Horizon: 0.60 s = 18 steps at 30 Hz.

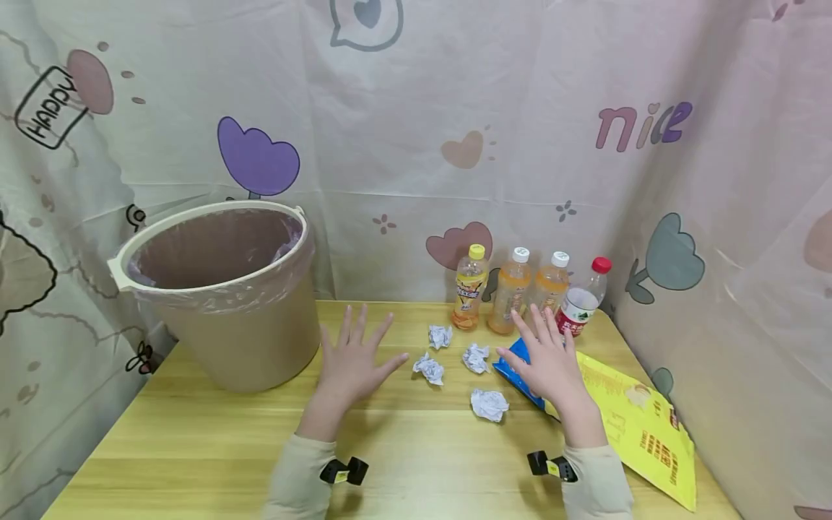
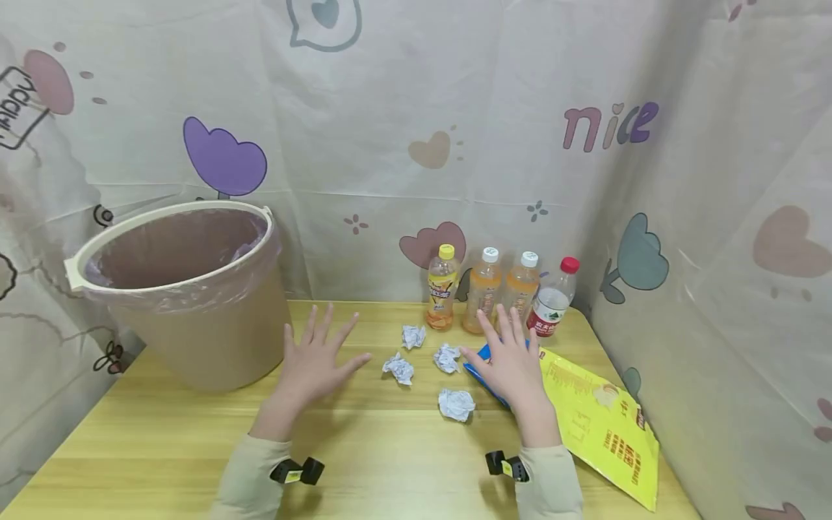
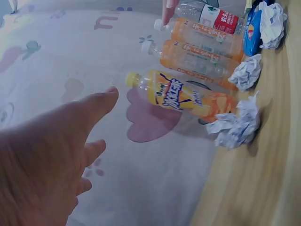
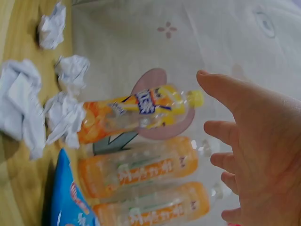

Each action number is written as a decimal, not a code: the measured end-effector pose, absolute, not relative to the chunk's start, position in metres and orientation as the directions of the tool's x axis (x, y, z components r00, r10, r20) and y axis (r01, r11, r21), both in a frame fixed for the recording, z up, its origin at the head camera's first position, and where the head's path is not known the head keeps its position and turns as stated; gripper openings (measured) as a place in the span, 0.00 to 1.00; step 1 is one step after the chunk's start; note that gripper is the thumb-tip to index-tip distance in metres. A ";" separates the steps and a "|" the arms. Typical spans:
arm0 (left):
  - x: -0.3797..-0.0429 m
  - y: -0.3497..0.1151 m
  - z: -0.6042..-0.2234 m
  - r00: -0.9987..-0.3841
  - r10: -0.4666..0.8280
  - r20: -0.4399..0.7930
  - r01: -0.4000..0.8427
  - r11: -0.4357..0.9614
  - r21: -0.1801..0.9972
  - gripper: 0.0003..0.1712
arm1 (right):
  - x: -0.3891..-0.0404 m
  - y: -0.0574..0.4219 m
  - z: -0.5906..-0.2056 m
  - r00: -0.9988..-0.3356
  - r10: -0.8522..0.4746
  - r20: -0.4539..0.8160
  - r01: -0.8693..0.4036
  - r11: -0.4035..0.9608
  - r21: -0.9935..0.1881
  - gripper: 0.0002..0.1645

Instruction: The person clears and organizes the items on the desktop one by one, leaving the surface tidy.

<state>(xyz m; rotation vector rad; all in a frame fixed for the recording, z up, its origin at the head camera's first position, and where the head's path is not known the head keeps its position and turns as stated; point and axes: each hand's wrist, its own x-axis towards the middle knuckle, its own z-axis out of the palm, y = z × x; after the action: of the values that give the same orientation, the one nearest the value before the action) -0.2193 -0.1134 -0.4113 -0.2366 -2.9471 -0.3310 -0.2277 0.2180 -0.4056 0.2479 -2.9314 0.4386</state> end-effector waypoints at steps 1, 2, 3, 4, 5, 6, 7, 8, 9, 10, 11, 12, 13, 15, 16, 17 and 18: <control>-0.218 -0.116 -0.408 -0.970 0.147 0.193 0.183 0.965 0.186 0.46 | -0.226 0.216 -0.404 -0.970 -0.142 0.196 -0.193 0.943 -0.273 0.49; -0.216 -0.118 -0.404 -0.966 0.157 0.206 0.193 0.966 0.169 0.45 | -0.225 0.215 -0.402 -0.968 -0.147 0.204 -0.200 0.942 -0.268 0.49; -0.214 -0.121 -0.399 -0.961 0.171 0.219 0.206 0.967 0.149 0.45 | -0.224 0.213 -0.400 -0.965 -0.153 0.214 -0.209 0.941 -0.268 0.49; -0.213 -0.124 -0.395 -0.955 0.186 0.230 0.219 0.968 0.124 0.45 | -0.223 0.210 -0.398 -0.961 -0.161 0.224 -0.219 0.939 -0.264 0.49; -0.211 -0.127 -0.390 -0.949 0.202 0.242 0.232 0.967 0.102 0.45 | -0.223 0.208 -0.396 -0.957 -0.170 0.234 -0.230 0.939 -0.257 0.49; -0.210 -0.131 -0.385 -0.943 0.217 0.254 0.244 0.967 0.077 0.45 | -0.222 0.205 -0.394 -0.952 -0.181 0.247 -0.243 0.937 -0.251 0.49; -0.208 -0.134 -0.379 -0.937 0.232 0.263 0.255 0.965 0.056 0.45 | -0.221 0.203 -0.392 -0.947 -0.192 0.257 -0.256 0.935 -0.246 0.48; -0.206 -0.138 -0.374 -0.930 0.245 0.273 0.265 0.963 0.041 0.45 | -0.221 0.200 -0.390 -0.941 -0.206 0.268 -0.272 0.932 -0.238 0.48; -0.203 -0.142 -0.368 -0.924 0.257 0.282 0.273 0.962 0.018 0.45 | -0.220 0.197 -0.389 -0.935 -0.220 0.277 -0.288 0.929 -0.234 0.48; -0.201 -0.147 -0.362 -0.918 0.269 0.293 0.281 0.960 -0.003 0.45 | -0.219 0.194 -0.387 -0.930 -0.234 0.284 -0.302 0.926 -0.226 0.48; -0.198 -0.152 -0.357 -0.910 0.282 0.305 0.288 0.957 -0.024 0.45 | -0.219 0.190 -0.384 -0.925 -0.249 0.289 -0.317 0.922 -0.222 0.48; -0.196 -0.157 -0.352 -0.900 0.296 0.322 0.295 0.954 -0.051 0.45 | -0.218 0.187 -0.382 -0.919 -0.262 0.294 -0.332 0.917 -0.220 0.47; -0.193 -0.162 -0.347 -0.887 0.313 0.339 0.305 0.949 -0.077 0.45 | -0.218 0.183 -0.379 -0.915 -0.275 0.295 -0.344 0.914 -0.215 0.48; -0.189 -0.174 -0.339 -0.862 0.344 0.373 0.320 0.939 -0.127 0.45 | -0.219 0.176 -0.374 -0.905 -0.300 0.301 -0.368 0.908 -0.203 0.48; -0.187 -0.180 -0.335 -0.849 0.360 0.386 0.327 0.933 -0.151 0.45 | -0.219 0.172 -0.371 -0.901 -0.311 0.301 -0.377 0.906 -0.192 0.48; -0.185 -0.186 -0.332 -0.835 0.376 0.400 0.333 0.926 -0.175 0.45 | -0.220 0.167 -0.368 -0.896 -0.324 0.305 -0.389 0.903 -0.183 0.47; -0.184 -0.191 -0.328 -0.823 0.391 0.411 0.340 0.920 -0.196 0.45 | -0.221 0.163 -0.365 -0.889 -0.338 0.309 -0.401 0.900 -0.170 0.47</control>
<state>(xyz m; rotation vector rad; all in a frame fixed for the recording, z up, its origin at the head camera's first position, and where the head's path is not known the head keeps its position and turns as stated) -0.1837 -0.1913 -0.3284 -0.5284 -2.6265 0.1570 -0.2209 0.1633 -0.3652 0.5541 -2.7923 0.3344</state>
